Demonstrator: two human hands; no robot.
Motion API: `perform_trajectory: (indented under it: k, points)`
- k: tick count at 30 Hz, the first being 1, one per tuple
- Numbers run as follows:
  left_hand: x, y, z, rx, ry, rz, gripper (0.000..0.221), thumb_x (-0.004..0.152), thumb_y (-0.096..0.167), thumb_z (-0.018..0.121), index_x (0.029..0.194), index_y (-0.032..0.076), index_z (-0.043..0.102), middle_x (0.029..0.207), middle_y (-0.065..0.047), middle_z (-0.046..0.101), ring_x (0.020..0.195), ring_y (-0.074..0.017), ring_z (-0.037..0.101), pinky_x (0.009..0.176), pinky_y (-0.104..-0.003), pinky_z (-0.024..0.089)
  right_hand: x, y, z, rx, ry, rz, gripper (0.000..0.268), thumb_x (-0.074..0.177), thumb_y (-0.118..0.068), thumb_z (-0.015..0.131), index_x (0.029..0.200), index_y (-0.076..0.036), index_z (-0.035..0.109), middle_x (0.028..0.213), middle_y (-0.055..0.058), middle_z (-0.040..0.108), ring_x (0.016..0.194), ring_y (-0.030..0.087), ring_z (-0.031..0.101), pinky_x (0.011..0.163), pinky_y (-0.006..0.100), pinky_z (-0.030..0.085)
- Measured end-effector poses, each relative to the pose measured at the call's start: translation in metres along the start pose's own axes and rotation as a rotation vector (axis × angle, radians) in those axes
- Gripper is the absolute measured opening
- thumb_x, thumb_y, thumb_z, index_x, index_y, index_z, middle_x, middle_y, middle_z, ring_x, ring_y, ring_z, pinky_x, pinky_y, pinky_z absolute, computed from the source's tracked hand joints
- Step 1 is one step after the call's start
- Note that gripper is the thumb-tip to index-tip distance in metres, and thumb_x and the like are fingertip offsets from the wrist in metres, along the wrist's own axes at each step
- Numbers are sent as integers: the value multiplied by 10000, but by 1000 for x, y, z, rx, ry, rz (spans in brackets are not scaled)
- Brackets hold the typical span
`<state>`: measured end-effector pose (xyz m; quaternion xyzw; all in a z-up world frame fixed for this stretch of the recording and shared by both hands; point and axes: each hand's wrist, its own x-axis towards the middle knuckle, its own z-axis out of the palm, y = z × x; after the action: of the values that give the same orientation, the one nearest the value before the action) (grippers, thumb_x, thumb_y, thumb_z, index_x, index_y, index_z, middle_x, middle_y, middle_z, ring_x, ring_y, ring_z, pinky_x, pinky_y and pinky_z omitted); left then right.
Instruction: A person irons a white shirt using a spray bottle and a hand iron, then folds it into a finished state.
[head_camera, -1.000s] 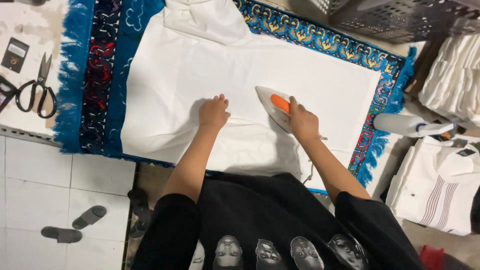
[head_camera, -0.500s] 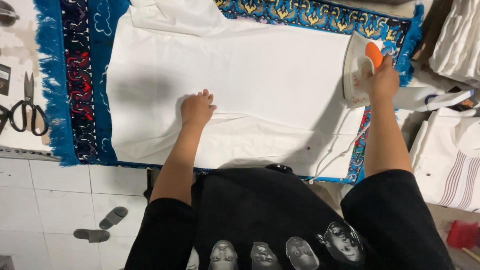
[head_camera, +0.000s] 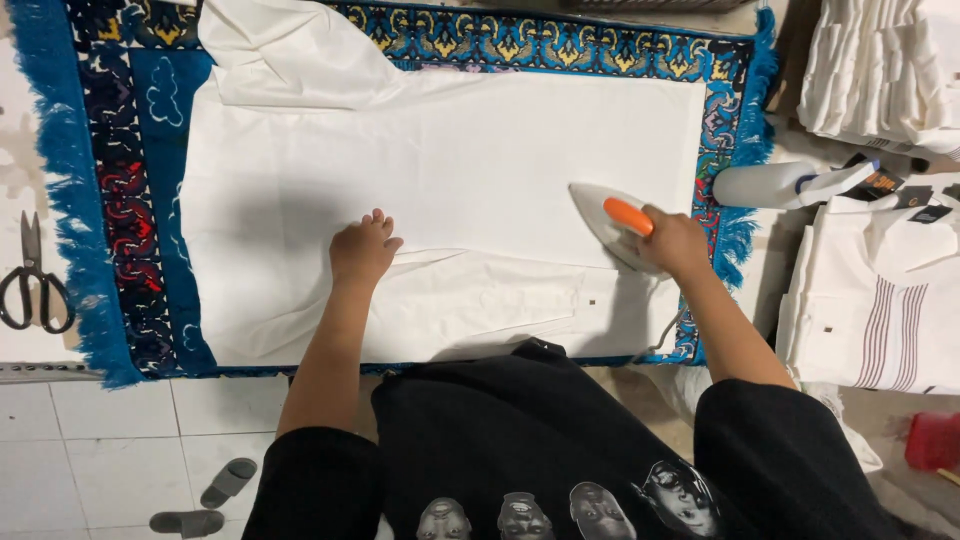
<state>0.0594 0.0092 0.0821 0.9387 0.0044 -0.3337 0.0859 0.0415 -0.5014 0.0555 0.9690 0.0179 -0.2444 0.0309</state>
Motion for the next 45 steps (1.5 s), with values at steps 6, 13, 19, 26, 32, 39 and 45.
perform_trajectory:
  k: [6, 13, 19, 26, 32, 39, 45]
  points:
    - [2, 6, 5, -5, 85, -38, 348, 1042, 340, 573, 1233, 111, 753, 1247, -120, 742, 1054, -286, 747, 866, -386, 596, 99, 26, -31, 402, 299, 368, 381, 922, -440, 731, 1148, -135, 707, 857, 157, 720, 826, 377, 741, 712, 489, 578]
    - [0, 3, 10, 17, 85, -27, 396, 1042, 371, 508, 1203, 110, 759, 1206, -118, 760, 1026, -271, 752, 855, -390, 602, 67, -30, -106, 827, 64, 177, 434, 763, -171, 689, 1182, -69, 733, 725, 205, 653, 498, 307, 637, 465, 395, 495]
    - [-4, 1, 1, -29, 66, 14, 435, 1060, 380, 463, 1310, 127, 712, 1393, -121, 652, 1177, -286, 705, 924, -396, 579, 4, -99, -91, 257, -389, -93, 598, 711, -435, 765, 1277, -246, 724, 1110, 250, 768, 1102, 477, 704, 1006, 561, 552]
    - [4, 0, 17, -9, 79, 13, 461, 1055, 385, 445, 1321, 115, 707, 1390, -129, 650, 1156, -293, 710, 912, -401, 576, 76, -43, -54, 296, -32, 267, 472, 871, -454, 689, 1263, -192, 705, 1012, 230, 748, 1002, 455, 723, 847, 560, 583]
    - [54, -41, 101, 0, 261, 56, 441, 984, 373, 426, 1213, 186, 753, 1325, -9, 685, 756, -296, 708, 575, -404, 521, 127, -16, -83, 739, 11, 493, 307, 901, -364, 649, 1087, -121, 625, 852, 36, 641, 599, 230, 617, 531, 396, 496]
    - [5, -5, 34, 0, 225, -4, 407, 1009, 355, 496, 1284, 168, 732, 1346, -113, 676, 1057, -282, 747, 843, -391, 590, 31, -133, -107, 542, -181, 160, 452, 757, -265, 687, 1128, -14, 747, 944, 312, 740, 988, 523, 708, 867, 607, 547]
    - [4, -2, 40, -75, 234, -9, 410, 1008, 325, 485, 1287, 148, 728, 1349, -129, 665, 1093, -317, 733, 863, -426, 587, 11, -161, -55, 283, -17, 149, 365, 827, -152, 640, 1174, -75, 724, 924, 248, 753, 913, 460, 752, 784, 555, 608]
